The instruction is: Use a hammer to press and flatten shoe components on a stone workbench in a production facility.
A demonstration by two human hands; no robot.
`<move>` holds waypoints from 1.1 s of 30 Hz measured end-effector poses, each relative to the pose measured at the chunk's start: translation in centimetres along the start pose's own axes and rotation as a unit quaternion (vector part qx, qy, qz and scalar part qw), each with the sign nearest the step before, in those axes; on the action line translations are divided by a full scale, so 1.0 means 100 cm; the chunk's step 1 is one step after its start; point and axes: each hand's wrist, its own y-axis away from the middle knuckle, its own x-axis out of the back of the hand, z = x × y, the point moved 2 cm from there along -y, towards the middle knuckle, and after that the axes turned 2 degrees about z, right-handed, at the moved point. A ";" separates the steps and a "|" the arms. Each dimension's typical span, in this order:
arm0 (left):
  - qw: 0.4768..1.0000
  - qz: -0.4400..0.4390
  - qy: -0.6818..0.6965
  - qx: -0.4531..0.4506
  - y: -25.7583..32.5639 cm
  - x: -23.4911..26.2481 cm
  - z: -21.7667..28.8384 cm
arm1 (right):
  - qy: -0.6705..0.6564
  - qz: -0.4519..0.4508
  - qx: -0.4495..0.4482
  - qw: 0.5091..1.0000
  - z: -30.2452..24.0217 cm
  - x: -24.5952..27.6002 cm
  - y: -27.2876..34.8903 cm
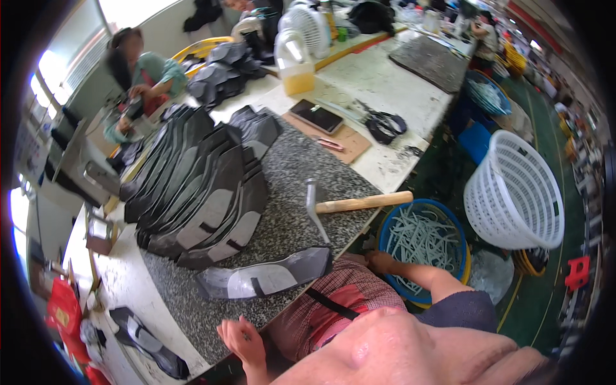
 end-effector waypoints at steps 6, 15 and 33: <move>0.990 0.038 -0.033 0.131 -0.010 -0.004 0.004 | 0.017 -0.101 -0.036 0.994 -0.001 -0.019 -0.012; 0.991 0.011 -0.107 0.073 -0.013 -0.005 0.003 | 0.067 -0.171 0.021 0.983 -0.008 -0.024 -0.035; 0.990 -0.017 -0.112 0.085 -0.019 -0.005 0.009 | 0.046 -0.228 -0.068 0.970 -0.005 -0.048 -0.051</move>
